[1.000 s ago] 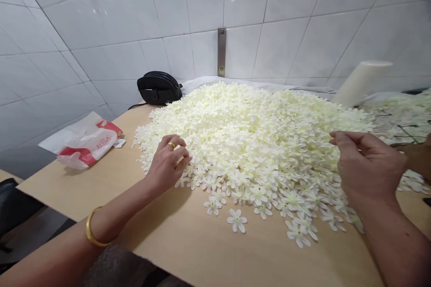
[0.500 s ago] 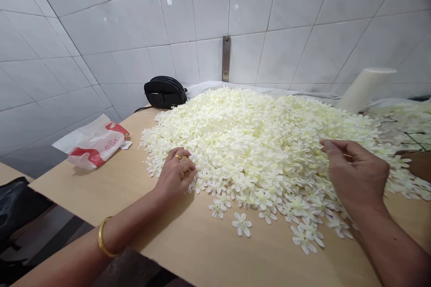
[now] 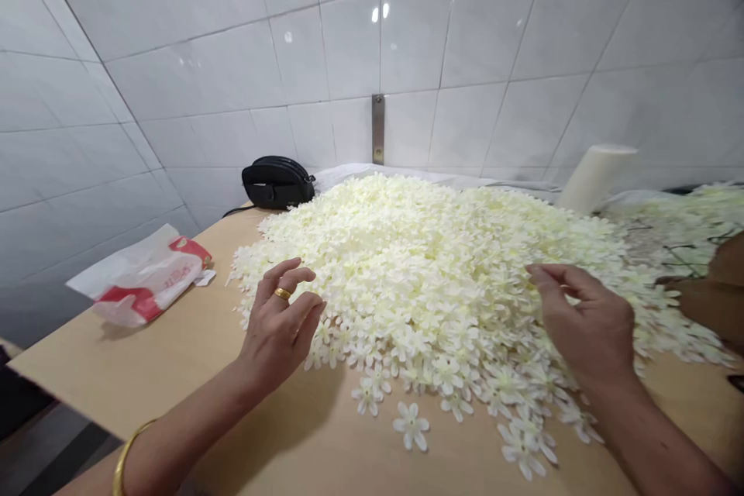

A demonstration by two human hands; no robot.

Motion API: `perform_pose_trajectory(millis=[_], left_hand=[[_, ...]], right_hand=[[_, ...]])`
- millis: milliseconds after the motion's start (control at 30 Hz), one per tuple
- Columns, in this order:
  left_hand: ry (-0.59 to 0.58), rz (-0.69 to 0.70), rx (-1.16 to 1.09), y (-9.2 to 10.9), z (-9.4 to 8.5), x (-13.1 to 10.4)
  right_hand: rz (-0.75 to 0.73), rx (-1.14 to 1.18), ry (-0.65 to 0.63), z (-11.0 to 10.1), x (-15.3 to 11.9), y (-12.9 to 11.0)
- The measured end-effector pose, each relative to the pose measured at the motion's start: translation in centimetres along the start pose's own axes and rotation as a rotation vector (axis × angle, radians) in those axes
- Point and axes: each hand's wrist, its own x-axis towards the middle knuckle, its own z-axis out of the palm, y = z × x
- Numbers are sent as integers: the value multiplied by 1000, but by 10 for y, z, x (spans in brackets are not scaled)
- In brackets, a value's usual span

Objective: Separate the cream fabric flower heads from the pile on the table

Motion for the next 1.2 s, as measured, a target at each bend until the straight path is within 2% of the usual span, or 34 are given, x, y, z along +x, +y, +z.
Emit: perform_pose_trajectory(millis=[67,133,200,267,333,400,500,600,767,967,1200], left_hand=[[80,69,56,-1,5,13],[107,124,83,1,13,26],[61,175,65,6,22,33],[-34,200,42,11,31,32],[-117,155,69,12,38,25],[-184,53,119,9,45,16],[-309,-94,137,3,56,5],[-429,-167,104,1,66,4],[-546,-250,71,3,75,19],[-622,-290,59,-1,76,35],[-668,-261,87,-12,81,46]], right_hand=[[-76,-3,7,1,0,1],[-163,-15,16,2,1,1],[-211,-75,5,2,1,0],[-178,-193,-47,2,0,-2],[-108,-316,-130,3,-4,-4],[-59,-404,-227,5,-8,-6],[-1,-476,-351,10,-15,-6],[62,-498,-427,17,-18,-5],[99,-543,-438,31,-19,-2],[137,-579,-473,46,-14,0],[163,-633,-489,64,-6,-8]])
